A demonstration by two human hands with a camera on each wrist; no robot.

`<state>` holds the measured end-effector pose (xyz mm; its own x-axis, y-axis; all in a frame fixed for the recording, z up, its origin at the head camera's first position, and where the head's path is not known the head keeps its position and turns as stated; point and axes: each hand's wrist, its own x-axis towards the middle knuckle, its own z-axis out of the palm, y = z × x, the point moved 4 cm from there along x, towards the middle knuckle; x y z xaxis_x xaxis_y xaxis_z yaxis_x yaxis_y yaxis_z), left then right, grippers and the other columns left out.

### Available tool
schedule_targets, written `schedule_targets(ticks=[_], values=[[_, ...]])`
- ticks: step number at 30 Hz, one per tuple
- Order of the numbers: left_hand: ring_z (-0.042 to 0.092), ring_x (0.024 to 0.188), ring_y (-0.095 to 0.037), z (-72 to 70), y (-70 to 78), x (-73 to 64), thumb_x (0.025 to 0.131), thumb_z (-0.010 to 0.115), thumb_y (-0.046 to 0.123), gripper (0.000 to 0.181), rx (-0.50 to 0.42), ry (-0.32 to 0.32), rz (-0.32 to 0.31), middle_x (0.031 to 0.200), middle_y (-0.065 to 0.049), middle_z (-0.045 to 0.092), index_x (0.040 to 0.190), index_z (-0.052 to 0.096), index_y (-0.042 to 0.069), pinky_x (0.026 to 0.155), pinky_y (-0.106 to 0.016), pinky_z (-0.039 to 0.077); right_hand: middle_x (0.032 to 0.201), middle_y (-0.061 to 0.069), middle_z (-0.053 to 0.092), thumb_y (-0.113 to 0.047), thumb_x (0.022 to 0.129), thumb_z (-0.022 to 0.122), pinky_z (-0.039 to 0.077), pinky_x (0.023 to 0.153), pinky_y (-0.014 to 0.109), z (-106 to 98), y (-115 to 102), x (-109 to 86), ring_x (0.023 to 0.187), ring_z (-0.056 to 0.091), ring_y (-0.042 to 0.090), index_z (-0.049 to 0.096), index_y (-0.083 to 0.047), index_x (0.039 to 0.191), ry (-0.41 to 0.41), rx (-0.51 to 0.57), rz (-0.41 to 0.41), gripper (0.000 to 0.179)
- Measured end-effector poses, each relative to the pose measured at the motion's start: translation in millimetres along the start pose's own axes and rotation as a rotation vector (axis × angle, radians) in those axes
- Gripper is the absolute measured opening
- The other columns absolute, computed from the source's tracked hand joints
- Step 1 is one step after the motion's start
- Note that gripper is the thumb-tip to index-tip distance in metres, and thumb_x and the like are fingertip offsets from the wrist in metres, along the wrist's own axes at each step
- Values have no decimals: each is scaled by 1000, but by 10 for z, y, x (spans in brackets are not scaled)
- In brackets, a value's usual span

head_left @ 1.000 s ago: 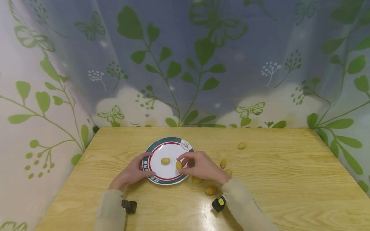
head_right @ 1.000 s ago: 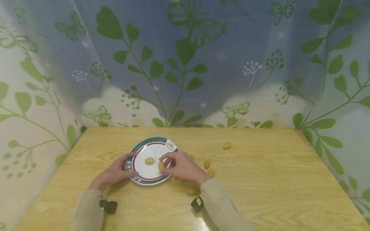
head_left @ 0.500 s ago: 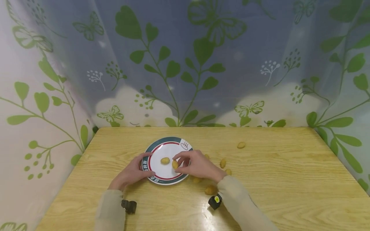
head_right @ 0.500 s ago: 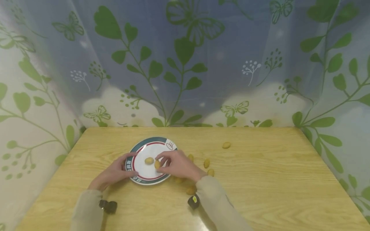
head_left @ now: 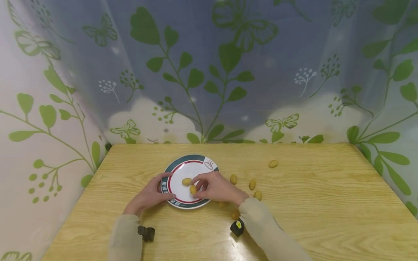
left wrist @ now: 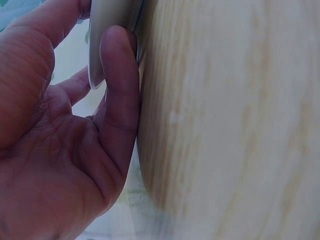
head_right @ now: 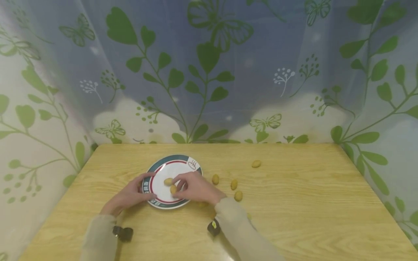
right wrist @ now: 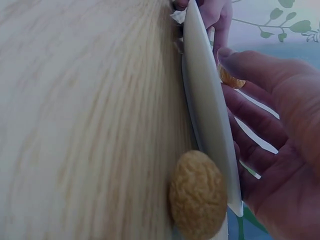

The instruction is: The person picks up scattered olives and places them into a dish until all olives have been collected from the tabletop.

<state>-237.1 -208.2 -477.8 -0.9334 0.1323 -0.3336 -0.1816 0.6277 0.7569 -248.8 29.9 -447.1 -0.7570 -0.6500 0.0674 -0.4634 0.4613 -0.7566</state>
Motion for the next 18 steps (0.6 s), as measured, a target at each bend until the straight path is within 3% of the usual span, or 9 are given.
schedule_targets(ticks=[9, 18], values=[[30, 150, -41, -17, 19, 4, 84, 85, 32, 86, 7, 3, 36, 164, -21, 30, 155, 40, 18, 123, -64, 24, 86, -4, 75, -21, 87, 82, 53, 73, 18, 92, 1, 61, 74, 64, 0, 75, -13, 113, -30, -7, -12, 28], [31, 149, -41, -15, 21, -3, 84, 85, 33, 85, 10, 4, 32, 164, -21, 30, 155, 40, 19, 122, -64, 25, 85, -5, 74, -21, 87, 82, 52, 73, 18, 124, -11, 69, 74, 63, -1, 75, -12, 114, -37, -17, -5, 30]])
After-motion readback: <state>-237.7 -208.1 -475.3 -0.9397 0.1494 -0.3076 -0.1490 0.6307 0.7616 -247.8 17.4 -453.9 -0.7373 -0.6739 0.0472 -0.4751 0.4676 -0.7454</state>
